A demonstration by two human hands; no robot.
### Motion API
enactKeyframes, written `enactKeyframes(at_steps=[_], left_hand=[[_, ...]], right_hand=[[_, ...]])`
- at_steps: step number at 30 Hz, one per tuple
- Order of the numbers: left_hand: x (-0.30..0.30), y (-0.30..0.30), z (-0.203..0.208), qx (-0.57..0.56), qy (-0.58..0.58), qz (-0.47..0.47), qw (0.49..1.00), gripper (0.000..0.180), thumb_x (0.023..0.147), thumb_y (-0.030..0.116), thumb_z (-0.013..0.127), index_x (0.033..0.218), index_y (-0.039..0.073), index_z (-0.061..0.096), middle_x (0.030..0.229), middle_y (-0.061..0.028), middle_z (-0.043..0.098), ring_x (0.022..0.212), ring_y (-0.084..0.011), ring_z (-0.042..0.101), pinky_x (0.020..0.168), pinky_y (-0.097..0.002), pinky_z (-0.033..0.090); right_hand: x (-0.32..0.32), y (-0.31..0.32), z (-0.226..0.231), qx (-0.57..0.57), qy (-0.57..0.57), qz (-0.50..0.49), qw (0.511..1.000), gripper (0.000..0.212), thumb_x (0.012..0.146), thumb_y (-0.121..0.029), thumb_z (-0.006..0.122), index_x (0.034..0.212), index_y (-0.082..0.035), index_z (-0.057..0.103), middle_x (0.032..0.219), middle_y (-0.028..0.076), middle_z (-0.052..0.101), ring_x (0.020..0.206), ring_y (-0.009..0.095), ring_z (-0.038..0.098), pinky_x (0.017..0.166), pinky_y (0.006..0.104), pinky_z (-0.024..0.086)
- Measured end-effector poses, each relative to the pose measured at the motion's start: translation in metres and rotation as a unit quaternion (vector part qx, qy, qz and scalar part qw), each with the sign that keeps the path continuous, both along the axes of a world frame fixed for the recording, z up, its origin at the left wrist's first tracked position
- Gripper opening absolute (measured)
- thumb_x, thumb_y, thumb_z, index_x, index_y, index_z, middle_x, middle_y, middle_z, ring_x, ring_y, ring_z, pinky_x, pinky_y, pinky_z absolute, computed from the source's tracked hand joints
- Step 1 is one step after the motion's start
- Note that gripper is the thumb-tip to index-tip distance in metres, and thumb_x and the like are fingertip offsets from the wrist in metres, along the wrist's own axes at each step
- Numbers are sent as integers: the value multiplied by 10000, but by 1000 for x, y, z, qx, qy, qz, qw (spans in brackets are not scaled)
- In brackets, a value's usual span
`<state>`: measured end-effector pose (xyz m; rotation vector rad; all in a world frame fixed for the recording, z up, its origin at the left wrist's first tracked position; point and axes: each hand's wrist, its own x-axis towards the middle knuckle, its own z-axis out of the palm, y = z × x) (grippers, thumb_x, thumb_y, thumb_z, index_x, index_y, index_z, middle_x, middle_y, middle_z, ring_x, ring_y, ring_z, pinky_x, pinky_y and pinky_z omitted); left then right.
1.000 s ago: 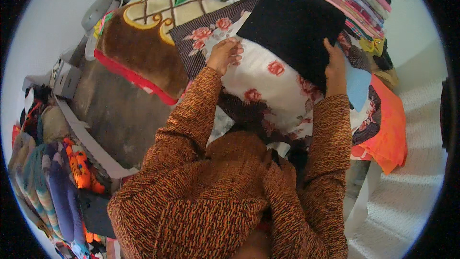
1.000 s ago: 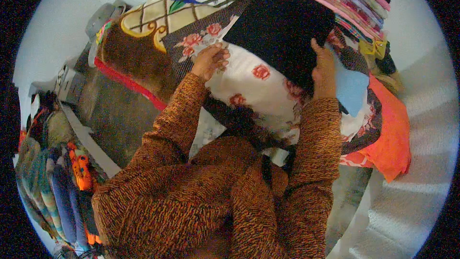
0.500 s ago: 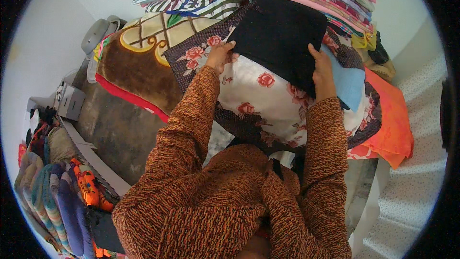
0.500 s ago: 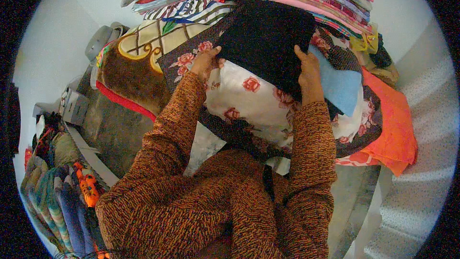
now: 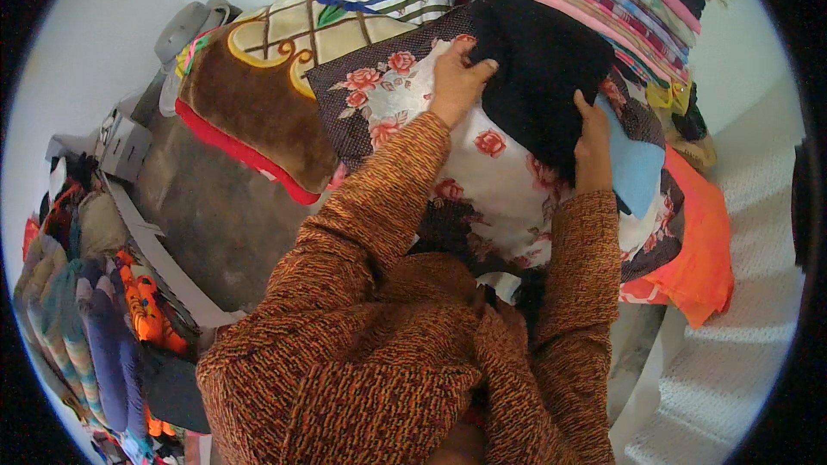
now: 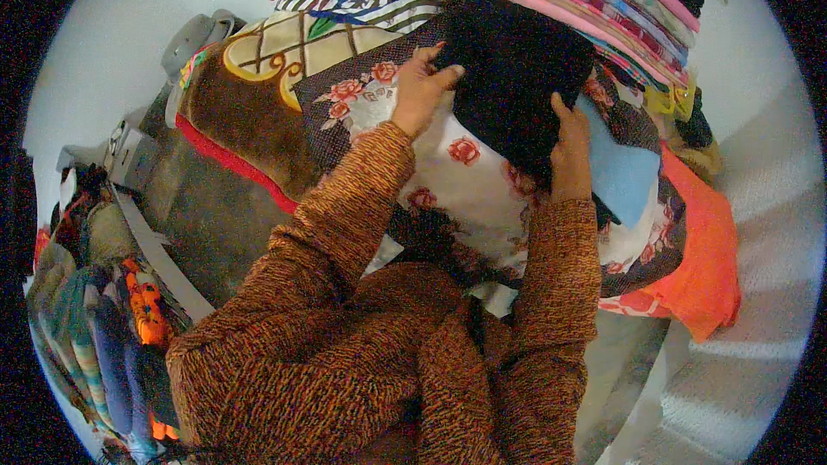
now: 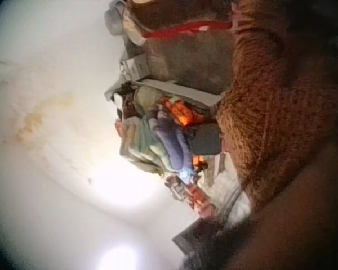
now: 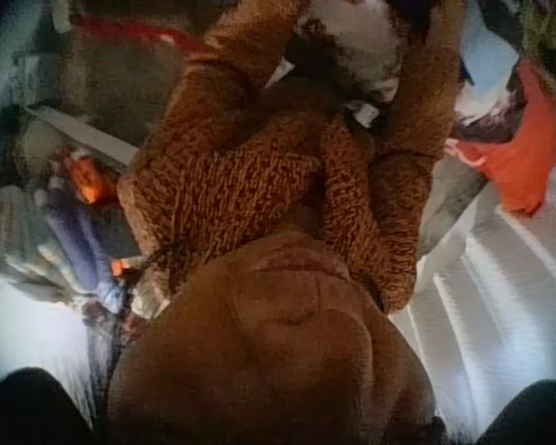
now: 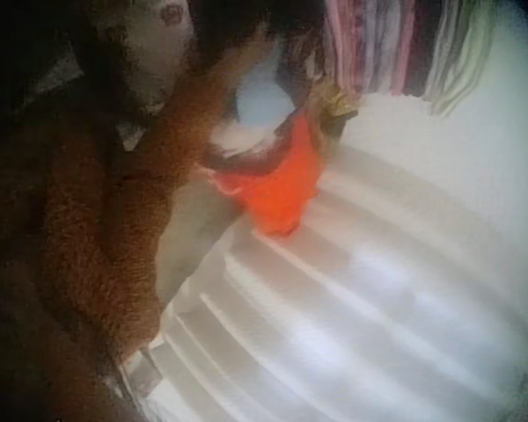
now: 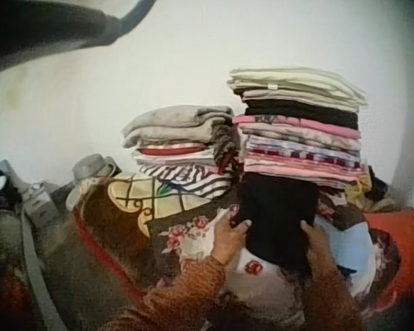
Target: The person folds a large floral-patterned sheet with a red double-happiness symbol, then folds a dark floral-patterned sheet, and finally folds a brown blanket with a yellow design. The person stacks the folded items on a table.
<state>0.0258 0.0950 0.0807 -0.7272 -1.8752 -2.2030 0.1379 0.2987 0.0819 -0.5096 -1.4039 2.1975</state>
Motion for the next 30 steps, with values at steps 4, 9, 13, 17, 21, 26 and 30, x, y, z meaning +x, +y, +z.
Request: enactKeyframes(at_steps=[4,9,13,17,21,26,30], left_hand=[[34,35,8,-75,112,113,984,335,702,150,712,1003,46,607,771,-151,643,665,-282,629,625,-367,501],[56,66,9,-144,198,200,949,312,697,129,692,984,61,592,877,-146,633,793,-319,611,683,-404,498],[63,73,10,-174,208,210,939,312,693,129,671,991,78,595,927,-118,624,889,-306,589,728,-407,490],[59,68,8,-158,192,187,950,307,695,115,676,985,57,595,950,-118,623,886,-312,593,732,-393,492],[24,37,-6,-29,121,212,969,282,710,63,684,975,39,591,917,-95,619,794,-235,603,702,-348,501],[-9,-26,-28,-15,-56,265,963,296,706,75,681,963,25,541,780,-118,550,720,-287,562,678,-372,464],[10,-27,-24,-169,226,401,871,290,716,54,665,973,21,535,865,-128,544,794,-263,554,716,-355,451]], right_hand=[[2,2,2,1,-12,-3,1000,399,814,-194,682,1121,19,544,1021,107,613,879,239,608,756,365,518],[8,-10,9,-20,0,18,1000,366,824,-209,674,1094,9,561,1005,104,625,851,236,619,750,359,519],[10,-9,9,-20,-2,21,1000,350,827,-221,674,1061,19,575,998,103,627,843,234,621,753,349,517],[8,1,0,-6,16,19,1000,358,837,-250,667,1022,44,579,991,111,624,842,232,618,742,344,515],[4,-3,4,-20,-19,-17,999,383,844,-279,662,1016,53,582,997,116,621,846,225,612,735,337,509],[1,-12,3,-34,20,-18,999,402,840,-294,667,1030,50,585,999,110,622,849,214,606,736,330,501],[4,-11,5,-63,10,-6,998,409,842,-287,665,1058,50,582,1004,109,625,866,202,602,769,319,488]])
